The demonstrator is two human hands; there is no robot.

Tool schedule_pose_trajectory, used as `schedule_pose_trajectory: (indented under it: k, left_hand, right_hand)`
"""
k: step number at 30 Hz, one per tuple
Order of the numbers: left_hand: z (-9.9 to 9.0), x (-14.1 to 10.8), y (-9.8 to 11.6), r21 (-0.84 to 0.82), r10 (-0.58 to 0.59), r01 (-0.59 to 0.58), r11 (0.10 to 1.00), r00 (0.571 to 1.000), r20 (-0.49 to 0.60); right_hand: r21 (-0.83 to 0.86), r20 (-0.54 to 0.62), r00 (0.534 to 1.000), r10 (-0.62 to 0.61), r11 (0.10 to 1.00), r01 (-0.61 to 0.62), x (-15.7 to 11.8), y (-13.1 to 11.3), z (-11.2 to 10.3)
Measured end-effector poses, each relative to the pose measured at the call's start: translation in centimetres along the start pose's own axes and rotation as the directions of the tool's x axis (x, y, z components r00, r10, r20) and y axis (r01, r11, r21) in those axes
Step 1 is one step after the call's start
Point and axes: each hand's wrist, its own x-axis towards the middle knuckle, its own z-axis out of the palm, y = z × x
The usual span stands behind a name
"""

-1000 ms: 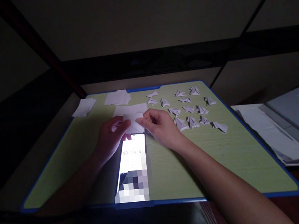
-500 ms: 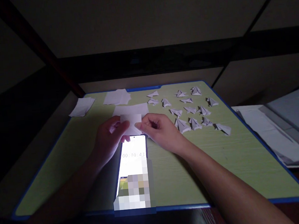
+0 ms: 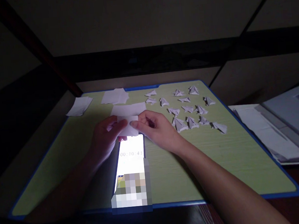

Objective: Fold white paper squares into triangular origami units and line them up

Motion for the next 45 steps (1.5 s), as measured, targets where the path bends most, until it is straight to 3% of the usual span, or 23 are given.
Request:
schedule_pose_trajectory:
  k: [10, 17, 22, 29, 35, 45]
  left_hand:
    - [0.48, -0.17, 0.57, 0.015, 0.036, -0.036, 0.999, 0.999, 0.013]
    - [0.22, 0.04, 0.18, 0.026, 0.038, -0.037, 0.999, 0.998, -0.051]
    - [0.1, 0.16, -0.11, 0.026, 0.02, -0.019, 0.999, 0.999, -0.044]
    - [0.06, 0.11, -0.34, 0.037, 0.07, -0.066, 0.997, 0.99, -0.121]
    - [0.2, 0.15, 0.15, -0.033, 0.013, -0.017, 0.999, 0.994, -0.104]
    - [0.13, 0.22, -0.07, 0.018, 0.035, -0.034, 0.999, 0.996, -0.082]
  right_hand:
    - [0.035, -0.018, 0.999, 0.033, 0.999, -0.032, 0.17, 0.17, -0.07]
    - [-0.004, 0.022, 0.999, 0.034, 0.999, -0.034, 0.13, -0.11, -0.15]
    - [0.0, -0.005, 0.999, 0.033, 0.999, -0.033, 0.22, 0.22, -0.21]
    - [0.021, -0.019, 0.999, 0.028, 0.999, -0.028, 0.26, 0.06, -0.15]
    - [-0.01, -0.012, 0.999, 0.043, 0.999, -0.043, 0.3, 0.03, -0.21]
    - [0.007, -0.049, 0.997, 0.054, 0.999, -0.053, 0.34, 0.29, -0.28]
